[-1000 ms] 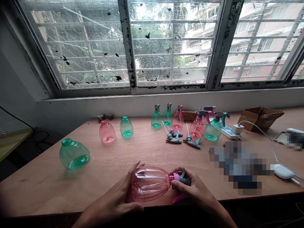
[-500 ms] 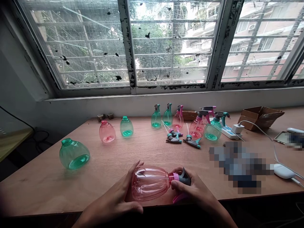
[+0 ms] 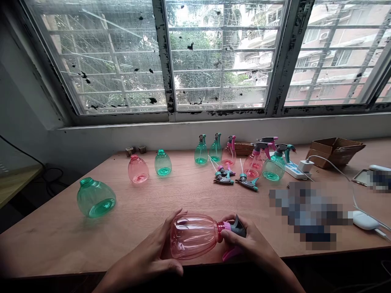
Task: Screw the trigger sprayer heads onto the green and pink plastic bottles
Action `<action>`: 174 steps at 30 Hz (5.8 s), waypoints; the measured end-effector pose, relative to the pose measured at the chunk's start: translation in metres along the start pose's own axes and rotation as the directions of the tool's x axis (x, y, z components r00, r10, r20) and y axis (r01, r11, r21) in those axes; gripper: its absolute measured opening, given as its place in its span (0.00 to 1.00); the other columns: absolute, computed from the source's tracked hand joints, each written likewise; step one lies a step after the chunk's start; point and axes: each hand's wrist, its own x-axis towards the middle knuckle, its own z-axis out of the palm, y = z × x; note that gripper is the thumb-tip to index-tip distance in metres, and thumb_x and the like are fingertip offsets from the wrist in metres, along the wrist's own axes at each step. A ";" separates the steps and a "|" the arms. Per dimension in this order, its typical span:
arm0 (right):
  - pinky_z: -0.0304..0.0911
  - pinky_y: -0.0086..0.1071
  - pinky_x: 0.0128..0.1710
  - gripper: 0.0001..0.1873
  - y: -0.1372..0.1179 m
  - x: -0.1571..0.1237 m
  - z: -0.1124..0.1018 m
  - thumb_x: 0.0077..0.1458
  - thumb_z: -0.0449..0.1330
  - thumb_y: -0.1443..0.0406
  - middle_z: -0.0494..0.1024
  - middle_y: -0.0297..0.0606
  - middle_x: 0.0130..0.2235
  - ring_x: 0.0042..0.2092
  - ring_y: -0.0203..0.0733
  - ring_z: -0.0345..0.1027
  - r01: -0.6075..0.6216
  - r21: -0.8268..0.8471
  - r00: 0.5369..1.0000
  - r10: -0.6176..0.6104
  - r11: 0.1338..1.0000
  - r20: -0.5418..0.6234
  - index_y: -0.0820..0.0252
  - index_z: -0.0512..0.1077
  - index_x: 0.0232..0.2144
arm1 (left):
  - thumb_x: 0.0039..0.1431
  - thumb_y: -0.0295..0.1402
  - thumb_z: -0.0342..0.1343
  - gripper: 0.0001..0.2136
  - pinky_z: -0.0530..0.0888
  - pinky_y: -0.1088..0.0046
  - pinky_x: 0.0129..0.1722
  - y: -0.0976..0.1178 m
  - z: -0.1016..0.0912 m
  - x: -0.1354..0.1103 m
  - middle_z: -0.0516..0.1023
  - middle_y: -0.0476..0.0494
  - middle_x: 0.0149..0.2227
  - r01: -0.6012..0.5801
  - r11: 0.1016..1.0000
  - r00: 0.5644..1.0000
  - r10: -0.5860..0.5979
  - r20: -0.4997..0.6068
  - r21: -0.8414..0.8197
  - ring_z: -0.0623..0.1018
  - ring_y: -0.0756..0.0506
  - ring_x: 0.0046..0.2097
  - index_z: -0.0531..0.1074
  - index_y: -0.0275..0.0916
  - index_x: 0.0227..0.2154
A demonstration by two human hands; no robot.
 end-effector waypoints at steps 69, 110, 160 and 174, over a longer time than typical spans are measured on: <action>0.64 0.32 0.31 0.21 -0.008 -0.001 0.004 0.53 0.67 0.50 0.80 0.35 0.27 0.29 0.43 0.72 -0.021 0.011 0.999 0.020 1.000 0.038 0.61 0.72 0.37 | 0.55 0.38 0.67 0.53 0.47 0.53 0.70 0.000 0.006 0.003 0.37 0.42 0.73 0.014 0.998 1.000 -0.016 -0.021 -0.062 0.44 0.37 0.72 0.29 0.47 0.69; 0.63 0.33 0.30 0.23 -0.007 0.000 0.004 0.51 0.67 0.50 0.81 0.35 0.26 0.28 0.42 0.72 -0.016 0.046 1.000 0.015 0.999 0.013 0.60 0.71 0.39 | 0.59 0.40 0.64 0.49 0.47 0.55 0.70 0.001 0.004 0.000 0.37 0.44 0.73 0.034 0.999 0.999 -0.034 0.011 -0.011 0.45 0.38 0.72 0.30 0.50 0.69; 0.64 0.33 0.28 0.25 -0.014 -0.002 0.005 0.52 0.65 0.49 0.79 0.33 0.25 0.26 0.40 0.70 -0.005 -0.035 0.999 0.007 0.999 0.033 0.62 0.70 0.41 | 0.60 0.45 0.62 0.48 0.49 0.53 0.70 -0.002 0.001 0.000 0.38 0.42 0.73 -0.005 1.000 1.000 0.006 0.023 -0.015 0.46 0.36 0.72 0.31 0.47 0.70; 0.66 0.35 0.32 0.22 -0.010 -0.002 0.004 0.51 0.67 0.50 0.82 0.36 0.28 0.30 0.45 0.74 0.021 -0.022 1.000 -0.020 1.000 0.019 0.61 0.73 0.40 | 0.56 0.34 0.66 0.40 0.60 0.57 0.67 0.019 0.000 -0.002 0.57 0.42 0.68 -0.011 0.998 0.998 0.007 -0.061 -0.064 0.61 0.36 0.67 0.48 0.51 0.66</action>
